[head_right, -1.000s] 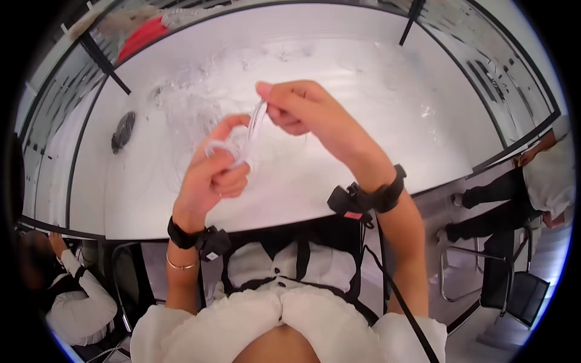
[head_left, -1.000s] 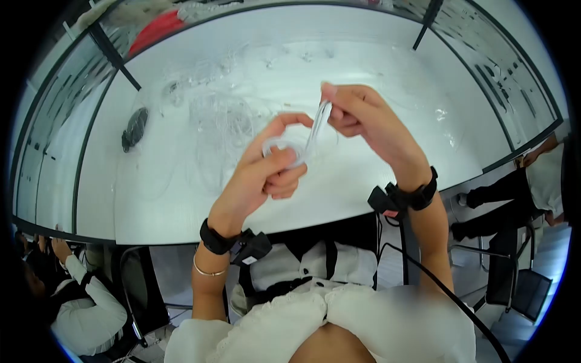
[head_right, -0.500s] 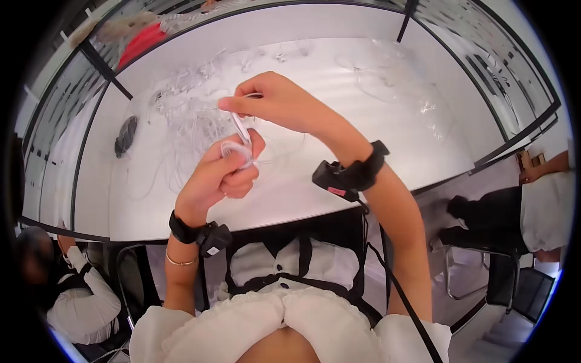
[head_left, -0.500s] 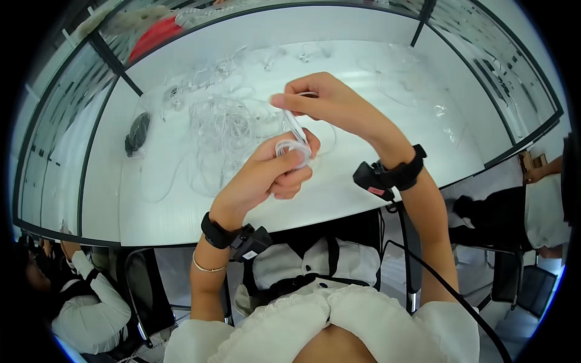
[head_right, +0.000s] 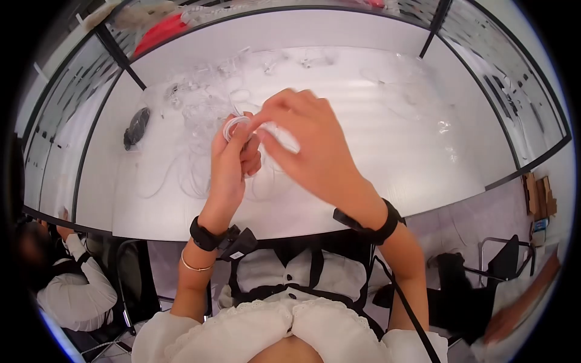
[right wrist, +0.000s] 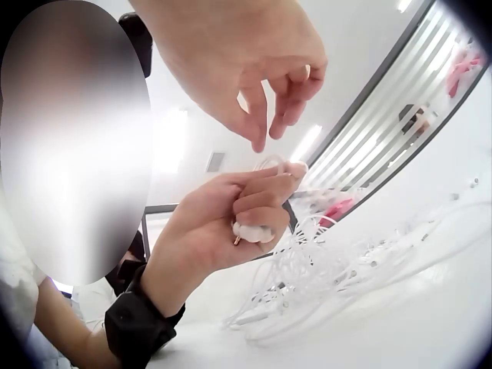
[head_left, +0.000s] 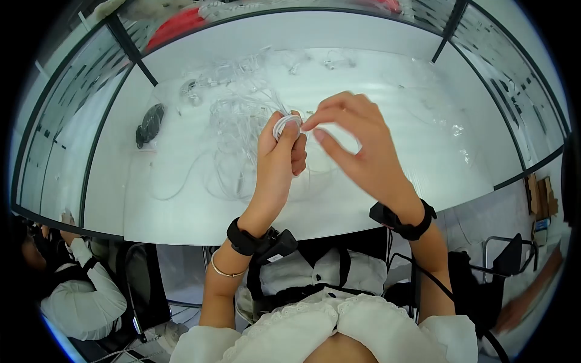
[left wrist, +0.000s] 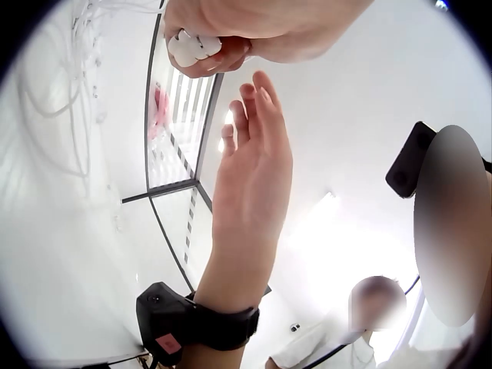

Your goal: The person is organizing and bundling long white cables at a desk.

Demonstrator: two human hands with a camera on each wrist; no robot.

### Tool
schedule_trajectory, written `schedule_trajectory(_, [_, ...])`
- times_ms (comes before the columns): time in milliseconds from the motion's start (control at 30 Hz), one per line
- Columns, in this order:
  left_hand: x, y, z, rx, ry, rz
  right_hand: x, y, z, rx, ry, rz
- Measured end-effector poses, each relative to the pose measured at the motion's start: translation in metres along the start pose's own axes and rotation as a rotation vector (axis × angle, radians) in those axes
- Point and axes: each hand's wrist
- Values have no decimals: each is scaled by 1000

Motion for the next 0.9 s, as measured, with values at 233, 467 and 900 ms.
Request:
schedule_trajectory(233, [-8, 9, 1, 141, 16, 101, -10, 19, -14, -98, -7, -94])
schedule_trajectory(467, [-8, 5, 5, 206, 125, 129, -19, 28, -6, -149, -20, -282])
schedule_trajectory(900, [-18, 15, 7, 289, 377, 64, -17, 29, -5, -58, -27, -252])
Point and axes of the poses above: each hand's wrist, its own z-axis towards the middle knuckle, its own y-axis out of the palm, x = y × z, and after that the axes turned 15 degrees about -y, right-handed
